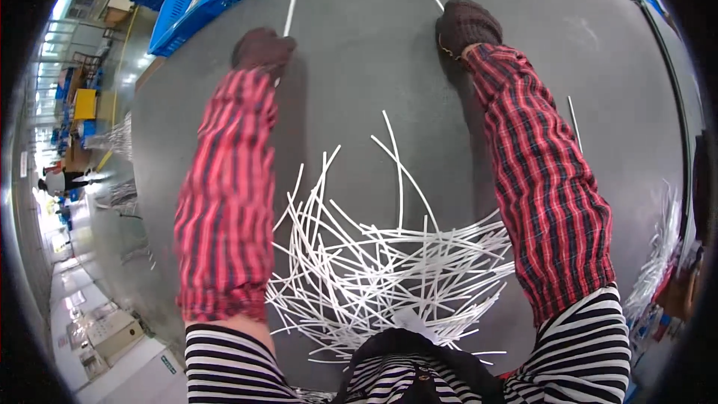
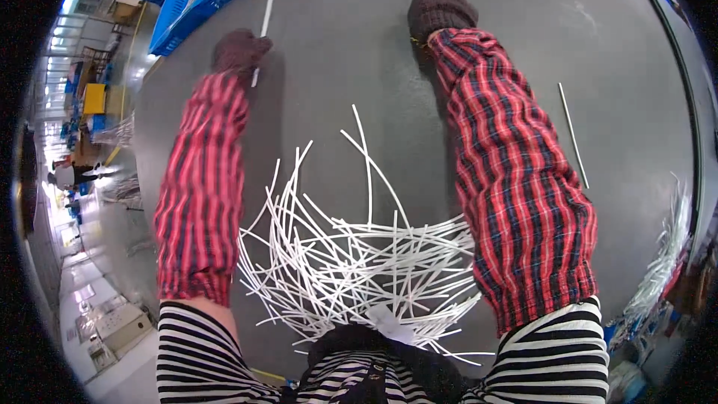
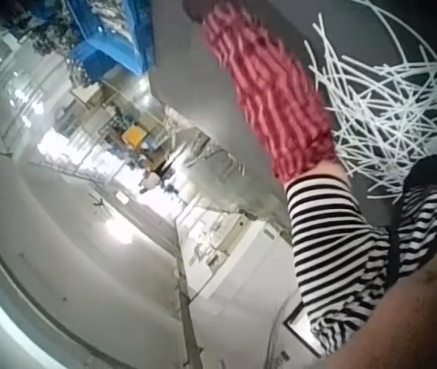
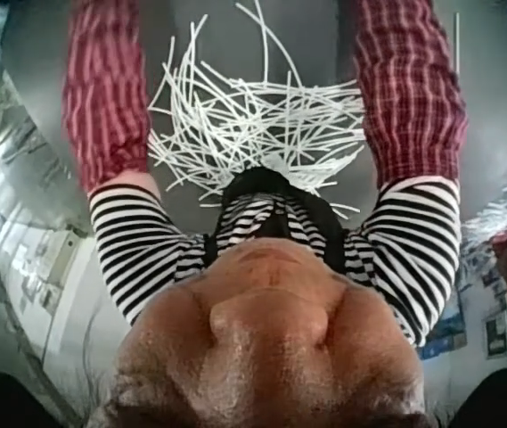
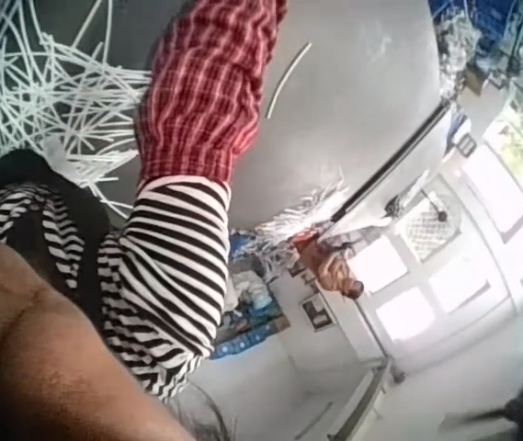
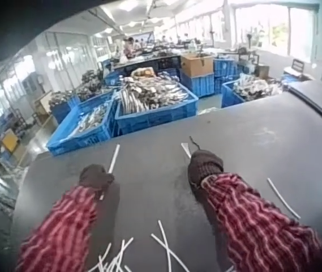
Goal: The person bundles wire harnesses with plastic ties and transfers them to a pallet. After reading a paper slip, the person takes wire assemblies from a crate and arranges them on the workbench.
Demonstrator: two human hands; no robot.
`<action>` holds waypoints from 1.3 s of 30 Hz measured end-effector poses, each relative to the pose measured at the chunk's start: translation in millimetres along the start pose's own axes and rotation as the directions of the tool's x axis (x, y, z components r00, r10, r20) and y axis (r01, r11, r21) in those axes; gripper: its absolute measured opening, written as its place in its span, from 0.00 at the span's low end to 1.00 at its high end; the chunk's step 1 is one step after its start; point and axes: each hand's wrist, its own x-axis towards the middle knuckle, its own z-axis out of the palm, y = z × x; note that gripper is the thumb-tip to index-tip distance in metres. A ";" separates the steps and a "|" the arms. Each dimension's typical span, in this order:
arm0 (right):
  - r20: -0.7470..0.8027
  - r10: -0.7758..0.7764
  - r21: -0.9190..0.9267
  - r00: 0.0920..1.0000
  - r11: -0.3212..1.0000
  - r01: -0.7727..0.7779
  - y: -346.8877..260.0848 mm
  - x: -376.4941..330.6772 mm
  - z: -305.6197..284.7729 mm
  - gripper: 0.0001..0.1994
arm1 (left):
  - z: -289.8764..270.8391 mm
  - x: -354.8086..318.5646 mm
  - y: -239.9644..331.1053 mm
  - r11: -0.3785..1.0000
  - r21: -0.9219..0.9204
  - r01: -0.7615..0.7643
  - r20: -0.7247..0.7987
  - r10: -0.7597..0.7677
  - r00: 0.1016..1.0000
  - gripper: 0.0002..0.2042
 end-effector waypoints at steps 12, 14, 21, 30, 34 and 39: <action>0.044 0.209 -0.133 0.977 0.970 -0.202 279.2 -174.1 5.0 0.20 | 3.8 -281.9 -264.9 0.968 -0.102 0.228 0.104 -0.217 0.971 0.18; 0.083 -0.057 -0.275 0.995 0.958 0.078 241.9 -196.4 13.9 0.23 | 1.4 -299.7 -222.9 0.966 -0.197 0.167 0.112 -0.147 0.983 0.18; 0.317 -0.350 0.172 0.881 0.935 0.309 10.4 -320.6 -12.0 0.16 | 7.2 -371.6 -76.3 0.856 -0.461 -0.235 0.092 0.309 0.947 0.13; 0.190 -0.284 0.393 0.940 0.899 0.192 27.0 -425.1 -35.6 0.21 | -26.0 -504.5 -84.0 0.779 -0.478 -0.406 -0.033 0.445 0.895 0.36; -0.164 -0.759 -0.055 0.630 0.644 0.763 103.8 -407.8 20.8 0.20 | -35.1 -590.4 -68.8 0.751 -0.253 -0.610 0.169 0.656 0.736 0.46; 0.171 -0.522 0.144 0.835 0.852 0.503 -17.6 -456.9 1.5 0.25 | 10.8 -639.9 -68.1 0.699 -0.042 -0.713 0.301 0.690 0.658 0.37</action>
